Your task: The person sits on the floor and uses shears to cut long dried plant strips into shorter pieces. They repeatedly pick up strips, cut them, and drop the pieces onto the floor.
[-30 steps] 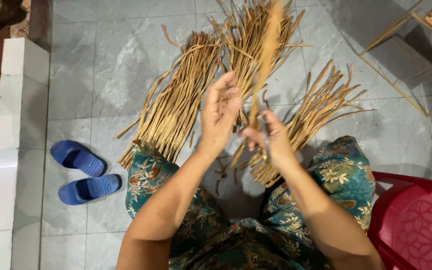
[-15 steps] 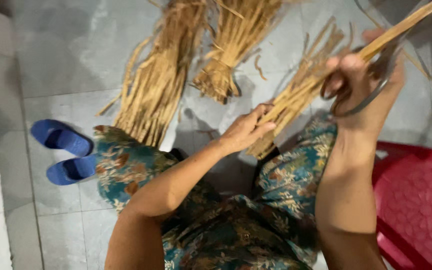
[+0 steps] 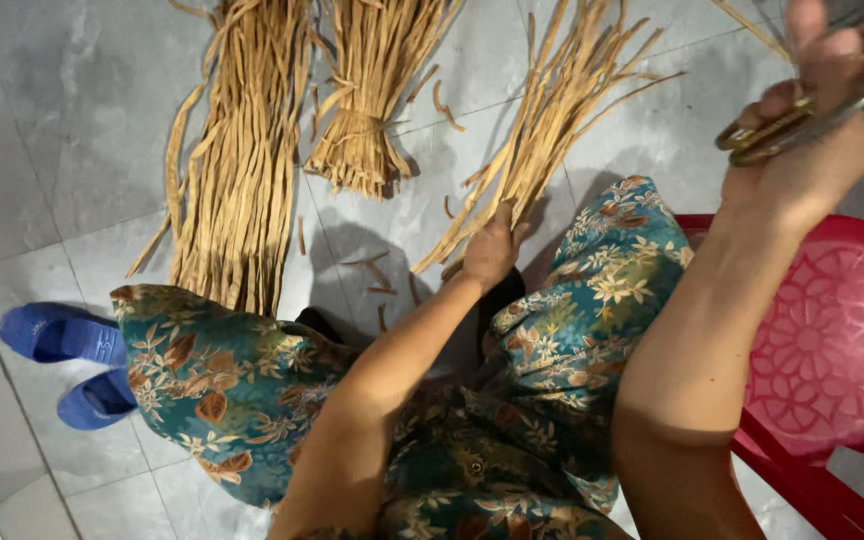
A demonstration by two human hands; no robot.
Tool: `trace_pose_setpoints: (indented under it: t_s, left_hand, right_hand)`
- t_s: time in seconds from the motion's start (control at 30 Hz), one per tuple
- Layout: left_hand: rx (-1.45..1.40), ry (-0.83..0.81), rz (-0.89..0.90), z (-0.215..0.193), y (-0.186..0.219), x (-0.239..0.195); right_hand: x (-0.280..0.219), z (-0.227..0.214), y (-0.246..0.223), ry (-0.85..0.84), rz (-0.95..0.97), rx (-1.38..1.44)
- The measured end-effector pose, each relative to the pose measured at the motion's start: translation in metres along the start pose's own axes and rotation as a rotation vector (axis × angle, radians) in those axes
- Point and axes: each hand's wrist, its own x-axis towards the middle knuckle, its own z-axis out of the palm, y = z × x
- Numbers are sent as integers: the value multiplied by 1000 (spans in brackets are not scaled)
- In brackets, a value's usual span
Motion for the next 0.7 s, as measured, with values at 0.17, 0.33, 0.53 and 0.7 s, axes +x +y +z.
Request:
trace_pose_setpoints:
  t_s: [0.17, 0.33, 0.53, 0.7]
  left_hand:
    - [543, -157, 268, 41, -63, 2]
    - [397, -7, 57, 17, -116, -6]
    - [245, 424, -324, -100, -200, -23]
    - [683, 184, -892, -194, -239, -55]
  right_hand:
    - [-12, 12, 3, -244, 38, -163]
    - [-6, 16, 7, -234, 213, -33]
    - [1, 8, 29, -400, 288, 26]
    - [-2, 18, 32, -509, 355, -48]
